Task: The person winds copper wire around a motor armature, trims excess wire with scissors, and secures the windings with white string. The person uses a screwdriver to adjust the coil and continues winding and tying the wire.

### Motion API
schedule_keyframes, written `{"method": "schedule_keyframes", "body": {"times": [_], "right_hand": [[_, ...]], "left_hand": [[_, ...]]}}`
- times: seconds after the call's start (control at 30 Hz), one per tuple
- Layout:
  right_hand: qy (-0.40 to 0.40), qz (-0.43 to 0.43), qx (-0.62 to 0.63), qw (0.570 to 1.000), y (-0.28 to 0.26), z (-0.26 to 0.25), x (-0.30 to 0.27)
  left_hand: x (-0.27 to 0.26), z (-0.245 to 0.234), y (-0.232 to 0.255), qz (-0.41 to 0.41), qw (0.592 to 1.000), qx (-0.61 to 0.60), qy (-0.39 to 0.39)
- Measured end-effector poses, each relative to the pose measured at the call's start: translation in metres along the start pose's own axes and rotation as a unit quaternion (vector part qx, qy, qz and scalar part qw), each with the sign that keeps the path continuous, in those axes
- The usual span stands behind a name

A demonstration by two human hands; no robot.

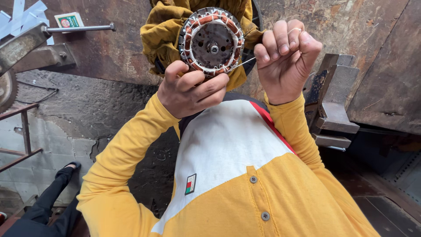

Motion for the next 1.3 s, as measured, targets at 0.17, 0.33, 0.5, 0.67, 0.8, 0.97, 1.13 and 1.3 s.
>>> {"method": "schedule_keyframes", "body": {"times": [0.17,0.33,0.5,0.67,0.8,0.97,1.13,1.3], "right_hand": [[-0.036,-0.016,-0.012,0.999,-0.01,0.003,-0.026],[-0.051,-0.024,-0.031,0.998,-0.013,0.005,-0.045],[0.015,-0.054,-0.295,0.954,-0.014,0.01,-0.051],[-0.027,-0.029,-0.633,0.773,-0.011,0.055,-0.055],[-0.051,-0.072,-0.801,0.591,-0.005,0.097,-0.056],[-0.077,-0.091,-0.87,0.478,0.009,0.113,-0.054],[-0.196,-0.054,-0.848,0.489,0.005,0.109,-0.045],[-0.263,0.035,-0.795,0.546,-0.01,0.102,-0.028]], "left_hand": [[0.003,-0.006,0.005,-0.101,0.992,-0.078,0.018],[0.01,-0.008,0.006,-0.154,0.978,-0.13,0.054],[0.01,-0.012,-0.005,-0.147,0.968,-0.187,0.078],[0.007,-0.017,-0.015,-0.151,0.951,-0.263,0.057],[0.001,-0.022,-0.017,-0.183,0.931,-0.306,0.082],[-0.003,-0.028,-0.008,-0.275,0.917,-0.266,0.113],[0.003,-0.036,0.02,-0.374,0.914,-0.13,0.089],[0.014,-0.037,0.039,-0.451,0.892,-0.025,0.025]]}}
Point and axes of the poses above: each hand's wrist, its own x-axis towards the middle knuckle, its own z-axis out of the palm, y = z × x, the point moved 7 cm from there along x, towards the middle knuckle, and after that the axes turned 5 degrees about -x, right-handed, at the moved point
